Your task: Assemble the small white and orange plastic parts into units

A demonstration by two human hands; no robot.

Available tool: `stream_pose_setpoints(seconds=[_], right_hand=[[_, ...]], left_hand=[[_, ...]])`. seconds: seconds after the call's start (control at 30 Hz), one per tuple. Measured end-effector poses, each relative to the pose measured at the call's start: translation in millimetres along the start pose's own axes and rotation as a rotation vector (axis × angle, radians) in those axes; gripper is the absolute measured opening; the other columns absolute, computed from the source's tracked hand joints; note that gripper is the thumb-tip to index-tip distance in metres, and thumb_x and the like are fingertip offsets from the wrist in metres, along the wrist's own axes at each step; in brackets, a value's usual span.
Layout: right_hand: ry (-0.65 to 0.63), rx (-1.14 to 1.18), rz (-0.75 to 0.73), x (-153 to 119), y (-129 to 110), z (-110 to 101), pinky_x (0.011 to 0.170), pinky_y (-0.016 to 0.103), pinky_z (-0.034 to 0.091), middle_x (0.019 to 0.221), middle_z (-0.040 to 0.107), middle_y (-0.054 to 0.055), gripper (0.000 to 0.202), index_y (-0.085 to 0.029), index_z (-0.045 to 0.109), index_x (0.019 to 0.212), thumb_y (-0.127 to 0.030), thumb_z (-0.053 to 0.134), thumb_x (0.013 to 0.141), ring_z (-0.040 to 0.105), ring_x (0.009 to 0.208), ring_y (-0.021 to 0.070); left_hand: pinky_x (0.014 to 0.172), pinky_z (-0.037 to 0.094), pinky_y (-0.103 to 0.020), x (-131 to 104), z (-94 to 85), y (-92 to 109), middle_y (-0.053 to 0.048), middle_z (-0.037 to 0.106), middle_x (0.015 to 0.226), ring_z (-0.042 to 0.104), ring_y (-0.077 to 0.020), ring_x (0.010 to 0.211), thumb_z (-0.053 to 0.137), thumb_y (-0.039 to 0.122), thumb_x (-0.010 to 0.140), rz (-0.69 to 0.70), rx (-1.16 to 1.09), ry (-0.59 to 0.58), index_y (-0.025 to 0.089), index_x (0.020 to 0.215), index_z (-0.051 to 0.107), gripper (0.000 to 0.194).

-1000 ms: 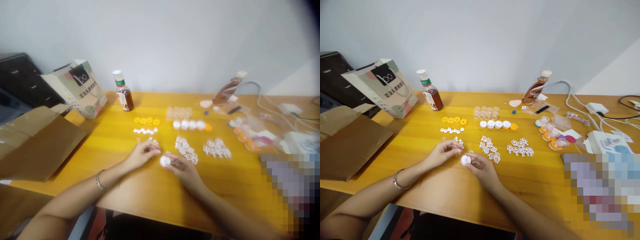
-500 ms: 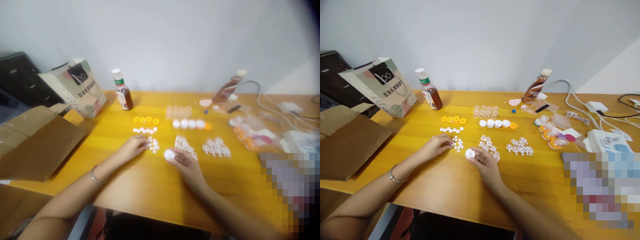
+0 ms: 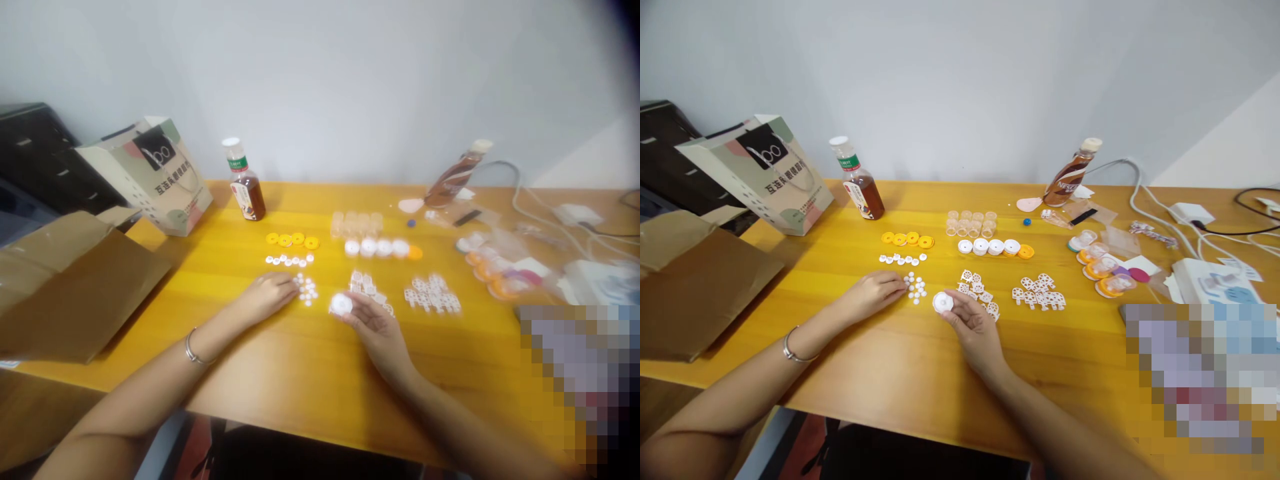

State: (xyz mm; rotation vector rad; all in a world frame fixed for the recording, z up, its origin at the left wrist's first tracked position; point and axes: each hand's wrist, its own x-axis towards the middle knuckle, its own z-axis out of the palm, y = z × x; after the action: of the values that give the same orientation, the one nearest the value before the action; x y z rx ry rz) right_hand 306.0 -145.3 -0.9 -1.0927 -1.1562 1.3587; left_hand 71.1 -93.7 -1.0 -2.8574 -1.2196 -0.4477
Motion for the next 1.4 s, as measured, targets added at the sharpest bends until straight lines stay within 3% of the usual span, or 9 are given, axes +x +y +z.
stream_pose_setpoints(seconds=[0.3, 0.47, 0.57, 0.77, 0.97, 1.2, 1.4], right_hand=[[-0.012, -0.008, 0.012, 1, 2, 1, 0.082, 0.031, 0.052, 0.097, 0.068, 0.002, 0.029, -0.023, 0.062, 0.097, -0.023, 0.067, 0.069, 0.064, 0.087, 0.0160], [-0.022, -0.002, 0.028, 0, 3, 2, 0.081, 0.029, 0.052, 0.092, 0.068, 0.002, 0.030, -0.023, 0.062, 0.098, -0.022, 0.067, 0.068, 0.064, 0.081, 0.0136], [-0.032, 0.005, 0.028, -1, 3, 3, 0.081, 0.030, 0.052, 0.092, 0.068, 0.002, 0.031, -0.023, 0.062, 0.098, -0.022, 0.068, 0.068, 0.065, 0.081, 0.0146], [-0.098, 0.001, 0.035, -3, 1, 6, 0.080, 0.030, 0.052, 0.090, 0.068, 0.001, 0.029, -0.024, 0.063, 0.097, -0.022, 0.067, 0.068, 0.065, 0.082, 0.0151], [-0.114, 0.000, 0.034, -4, 2, 5, 0.080, 0.029, 0.052, 0.088, 0.068, 0.000, 0.029, -0.024, 0.063, 0.097, -0.020, 0.066, 0.069, 0.064, 0.081, 0.0140], [-0.132, 0.023, 0.035, -4, 4, 4, 0.079, 0.025, 0.051, 0.088, 0.068, -0.001, 0.028, -0.026, 0.063, 0.097, -0.019, 0.066, 0.070, 0.063, 0.081, 0.0121], [-0.129, 0.005, 0.032, -4, 2, 5, 0.080, 0.029, 0.052, 0.087, 0.069, 0.001, 0.028, -0.024, 0.063, 0.097, -0.020, 0.066, 0.069, 0.064, 0.080, 0.0140]], left_hand=[[0.064, 0.048, -0.026, 0, 1.2, -1, -0.005, 0.061, 0.075, 0.058, -0.0132, 0.069, 0.039, 0.023, 0.089, 0.114, 0.148, 0.107, 0.013, 0.083, 0.059, 0.023], [0.069, 0.050, -0.026, 2, -1.6, 13, -0.006, 0.063, 0.083, 0.059, -0.0131, 0.076, 0.047, 0.020, 0.086, 0.149, 0.006, 0.261, 0.013, 0.095, 0.056, 0.014], [0.075, 0.049, -0.026, 3, -8.9, 29, -0.006, 0.063, 0.091, 0.059, -0.0124, 0.085, 0.051, 0.017, 0.084, 0.239, -0.096, 0.316, 0.014, 0.101, 0.054, 0.018], [0.072, 0.046, -0.030, 5, -18.7, 54, -0.006, 0.065, 0.094, 0.058, -0.0152, 0.086, 0.049, 0.011, 0.085, 0.423, 0.047, 0.274, 0.015, 0.095, 0.056, 0.013], [0.072, 0.043, -0.033, 5, -16.3, 53, -0.008, 0.065, 0.095, 0.057, -0.0177, 0.088, 0.049, 0.010, 0.084, 0.458, 0.164, 0.247, 0.014, 0.094, 0.057, 0.013], [0.074, 0.042, -0.033, 3, -16.6, 54, -0.007, 0.064, 0.097, 0.056, -0.0171, 0.090, 0.046, 0.011, 0.086, 0.442, 0.165, 0.212, 0.015, 0.095, 0.056, 0.014], [0.072, 0.042, -0.032, 3, -15.8, 55, -0.007, 0.064, 0.098, 0.056, -0.0165, 0.089, 0.047, 0.012, 0.086, 0.435, 0.115, 0.210, 0.016, 0.096, 0.056, 0.014]])
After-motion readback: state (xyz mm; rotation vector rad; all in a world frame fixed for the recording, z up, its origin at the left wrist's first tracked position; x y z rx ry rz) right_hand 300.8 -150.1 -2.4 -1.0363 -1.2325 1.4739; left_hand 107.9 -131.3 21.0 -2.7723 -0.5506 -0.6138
